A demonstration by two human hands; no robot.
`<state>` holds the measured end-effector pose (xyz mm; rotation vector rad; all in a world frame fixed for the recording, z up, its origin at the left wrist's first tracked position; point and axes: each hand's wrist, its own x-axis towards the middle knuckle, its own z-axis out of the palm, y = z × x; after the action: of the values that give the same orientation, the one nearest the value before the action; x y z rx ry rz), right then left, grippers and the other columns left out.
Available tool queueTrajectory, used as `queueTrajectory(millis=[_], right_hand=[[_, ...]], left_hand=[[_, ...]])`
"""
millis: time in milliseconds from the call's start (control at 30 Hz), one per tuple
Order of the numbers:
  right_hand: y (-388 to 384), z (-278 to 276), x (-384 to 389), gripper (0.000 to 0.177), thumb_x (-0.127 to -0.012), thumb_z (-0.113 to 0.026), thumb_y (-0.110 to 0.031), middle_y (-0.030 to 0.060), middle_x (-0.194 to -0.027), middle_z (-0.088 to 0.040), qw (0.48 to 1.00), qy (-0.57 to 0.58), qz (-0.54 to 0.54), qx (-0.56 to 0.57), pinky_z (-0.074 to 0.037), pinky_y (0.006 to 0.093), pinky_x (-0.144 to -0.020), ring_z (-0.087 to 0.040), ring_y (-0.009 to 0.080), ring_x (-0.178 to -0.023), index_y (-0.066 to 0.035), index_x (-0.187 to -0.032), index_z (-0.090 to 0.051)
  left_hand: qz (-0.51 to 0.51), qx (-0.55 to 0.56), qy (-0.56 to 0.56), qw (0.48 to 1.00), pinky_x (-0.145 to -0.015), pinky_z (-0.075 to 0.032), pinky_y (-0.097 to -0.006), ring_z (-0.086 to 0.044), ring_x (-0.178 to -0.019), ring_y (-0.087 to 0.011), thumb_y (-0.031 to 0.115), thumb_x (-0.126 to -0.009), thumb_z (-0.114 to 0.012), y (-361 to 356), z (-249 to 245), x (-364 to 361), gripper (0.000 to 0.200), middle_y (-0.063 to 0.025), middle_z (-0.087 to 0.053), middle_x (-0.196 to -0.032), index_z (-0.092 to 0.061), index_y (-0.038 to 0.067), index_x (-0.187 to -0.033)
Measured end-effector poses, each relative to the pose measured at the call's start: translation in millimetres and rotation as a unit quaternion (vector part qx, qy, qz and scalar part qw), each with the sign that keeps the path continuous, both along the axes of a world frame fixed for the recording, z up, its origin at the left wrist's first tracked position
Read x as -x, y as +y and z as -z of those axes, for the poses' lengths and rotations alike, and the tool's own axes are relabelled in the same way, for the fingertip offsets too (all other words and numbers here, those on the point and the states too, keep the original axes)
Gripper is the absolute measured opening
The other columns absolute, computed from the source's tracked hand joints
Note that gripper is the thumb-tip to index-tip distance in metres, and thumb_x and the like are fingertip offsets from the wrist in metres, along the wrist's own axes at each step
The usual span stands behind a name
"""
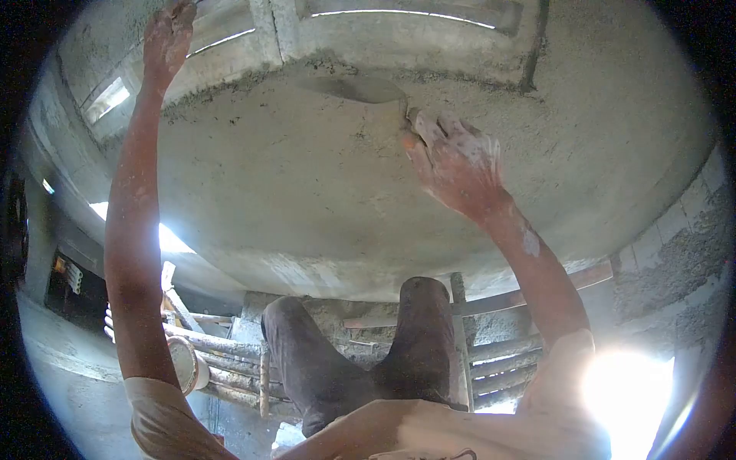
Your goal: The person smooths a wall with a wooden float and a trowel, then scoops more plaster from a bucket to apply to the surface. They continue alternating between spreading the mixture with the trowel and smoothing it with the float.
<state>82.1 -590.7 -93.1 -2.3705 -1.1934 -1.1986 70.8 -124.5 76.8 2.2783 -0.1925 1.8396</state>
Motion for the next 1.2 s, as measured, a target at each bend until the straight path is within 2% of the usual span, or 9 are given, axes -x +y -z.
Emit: queueTrajectory(millis=[100,200,300,533,700,767,833,967,1200], right_hand=[[11,7,-13,0.034,-0.096,-0.068,-0.031,0.0141,-0.088,-0.067,1.000,0.009,0.017,0.003,-0.056,0.0459,-0.062,-0.070,0.0337,-0.074,-0.008,-0.121,-0.065],[17,8,-17,0.034,-0.092,-0.070,-0.023,0.0175,-0.095,-0.071,1.000,0.003,0.026,0.001,-0.058,0.0448,-0.068,-0.072,0.0349,-0.079,-0.001,-0.117,-0.069],[20,14,-28,0.036,-0.099,-0.064,-0.036,0.0144,-0.093,-0.067,0.999,-0.033,0.014,-0.010,-0.056,0.0483,-0.065,-0.070,0.0369,-0.075,-0.009,-0.122,-0.065],[21,6,-37,0.040,-0.099,-0.063,-0.034,0.0182,-0.108,-0.072,0.993,-0.093,0.059,0.043,-0.057,0.0493,-0.077,-0.073,0.0383,-0.091,-0.008,-0.129,-0.066],[28,15,-45,0.042,-0.097,-0.065,-0.032,0.0210,-0.116,-0.074,0.993,-0.078,0.077,0.044,-0.057,0.0508,-0.088,-0.073,0.0408,-0.099,-0.008,-0.131,-0.068],[29,14,-42,0.041,-0.096,-0.065,-0.031,0.0218,-0.117,-0.074,0.997,-0.037,0.054,0.031,-0.057,0.0509,-0.088,-0.073,0.0407,-0.098,-0.008,-0.130,-0.068],[37,5,-35,0.041,-0.096,-0.066,-0.030,0.0220,-0.116,-0.074,0.998,-0.018,0.048,0.032,-0.057,0.0511,-0.087,-0.074,0.0409,-0.098,-0.008,-0.130,-0.069],[54,4,-28,0.040,-0.095,-0.066,-0.029,0.0224,-0.114,-0.074,0.994,-0.065,0.070,0.054,-0.057,0.0515,-0.086,-0.074,0.0411,-0.095,-0.008,-0.130,-0.068],[65,-20,-13,0.042,-0.097,-0.064,-0.032,0.0211,-0.115,-0.073,0.996,0.042,0.074,0.032,-0.056,0.0500,-0.086,-0.072,0.0425,-0.091,-0.009,-0.132,-0.066]], left_hand=[[0.088,-0.038,-0.011,0.995,-0.090,-0.048,-0.0297,-0.059,-0.100,-0.0158,0.028,-0.105,-0.062,29,1,-10,0.037,-0.0108,-0.063,-0.111,-0.063,0.006,-0.134],[0.545,-0.046,0.134,0.826,-0.108,-0.036,-0.0300,-0.053,-0.118,-0.0156,0.034,-0.099,-0.071,51,5,13,0.062,-0.0086,-0.060,-0.122,-0.047,0.016,-0.153],[-0.022,0.053,0.037,0.998,-0.119,-0.036,-0.0422,-0.050,-0.141,-0.0347,0.045,-0.104,-0.053,21,45,69,0.059,-0.0189,-0.057,-0.149,-0.055,0.006,-0.148],[-0.045,0.465,0.196,0.862,-0.121,-0.034,-0.0414,-0.049,-0.143,-0.0331,0.034,-0.109,-0.045,41,293,210,0.052,-0.0189,-0.055,-0.152,-0.053,0.000,-0.148],[-0.180,0.366,0.408,0.817,-0.098,-0.047,-0.0493,-0.066,-0.114,-0.0399,0.024,-0.103,-0.055,67,610,298,0.035,-0.0269,-0.070,-0.118,-0.064,-0.005,-0.121],[-0.218,0.482,0.483,0.698,-0.099,-0.048,-0.0497,-0.064,-0.114,-0.0426,0.030,-0.100,-0.057,2,599,311,0.044,-0.0282,-0.069,-0.118,-0.063,-0.006,-0.125],[-0.209,0.520,0.453,0.694,-0.102,-0.048,-0.0496,-0.063,-0.115,-0.0437,0.040,-0.097,-0.061,10,710,345,0.057,-0.0293,-0.067,-0.122,-0.061,-0.007,-0.130],[-0.387,0.517,0.518,0.561,-0.110,-0.044,-0.0486,-0.055,-0.129,-0.0445,0.038,-0.095,-0.061,-36,700,379,0.064,-0.0321,-0.058,-0.135,-0.053,-0.006,-0.140],[-0.453,0.541,0.491,0.511,-0.113,-0.041,-0.0516,-0.051,-0.134,-0.0477,0.042,-0.092,-0.061,-37,748,456,0.074,-0.0356,-0.050,-0.143,-0.045,-0.007,-0.146]])
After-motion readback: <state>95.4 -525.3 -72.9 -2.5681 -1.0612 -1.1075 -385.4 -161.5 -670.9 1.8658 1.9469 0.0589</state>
